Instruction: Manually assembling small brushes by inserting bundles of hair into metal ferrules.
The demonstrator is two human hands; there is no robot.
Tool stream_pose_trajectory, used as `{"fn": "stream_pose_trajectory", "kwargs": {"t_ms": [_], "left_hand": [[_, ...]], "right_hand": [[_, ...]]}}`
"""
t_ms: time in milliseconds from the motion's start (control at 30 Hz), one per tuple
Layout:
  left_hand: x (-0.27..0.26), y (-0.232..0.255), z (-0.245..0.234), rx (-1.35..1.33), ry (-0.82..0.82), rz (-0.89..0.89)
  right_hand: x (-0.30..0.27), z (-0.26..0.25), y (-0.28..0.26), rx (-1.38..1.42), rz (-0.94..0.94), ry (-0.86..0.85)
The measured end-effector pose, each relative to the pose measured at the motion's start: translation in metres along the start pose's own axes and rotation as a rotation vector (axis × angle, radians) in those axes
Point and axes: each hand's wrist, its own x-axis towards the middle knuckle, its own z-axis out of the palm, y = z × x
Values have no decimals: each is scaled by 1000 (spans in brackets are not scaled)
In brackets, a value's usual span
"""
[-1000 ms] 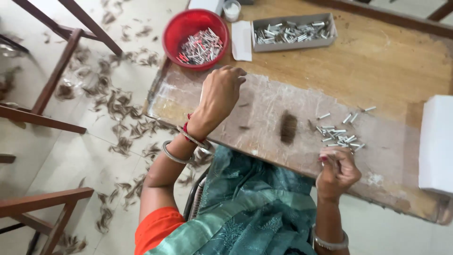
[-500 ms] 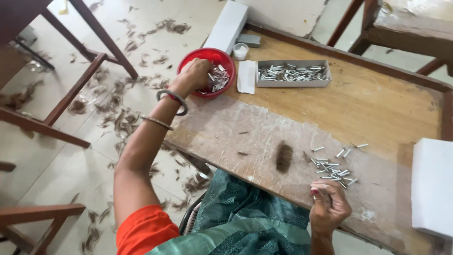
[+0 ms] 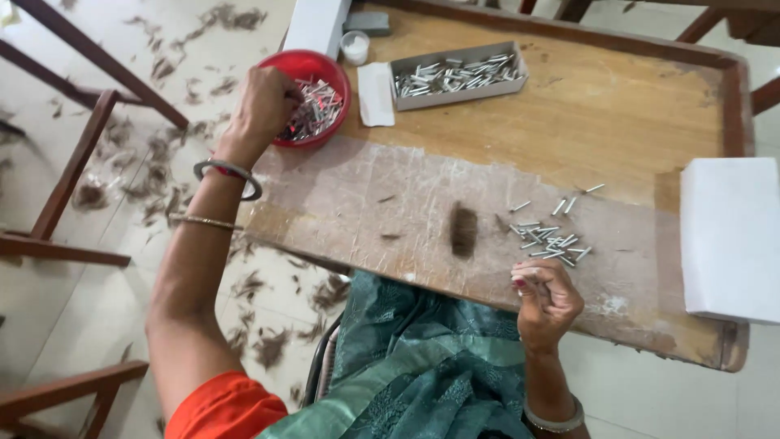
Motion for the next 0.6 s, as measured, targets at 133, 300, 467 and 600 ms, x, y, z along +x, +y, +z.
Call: {"fn": "stream_pose_trajectory", "kwargs": {"t_ms": [133, 300, 467, 600], "left_hand": [[-6, 16, -18, -77, 135, 2], [-39, 109, -60, -341, 244, 158], [-107, 160, 0, -625, 4, 71], [-138, 158, 40, -618, -2, -11]], "right_hand": [[-2, 2, 4, 36, 51, 9], [-3, -3, 12, 6, -37, 31], [-2, -2, 13, 32, -23, 41], [-3, -4, 14, 70, -7, 44]]}}
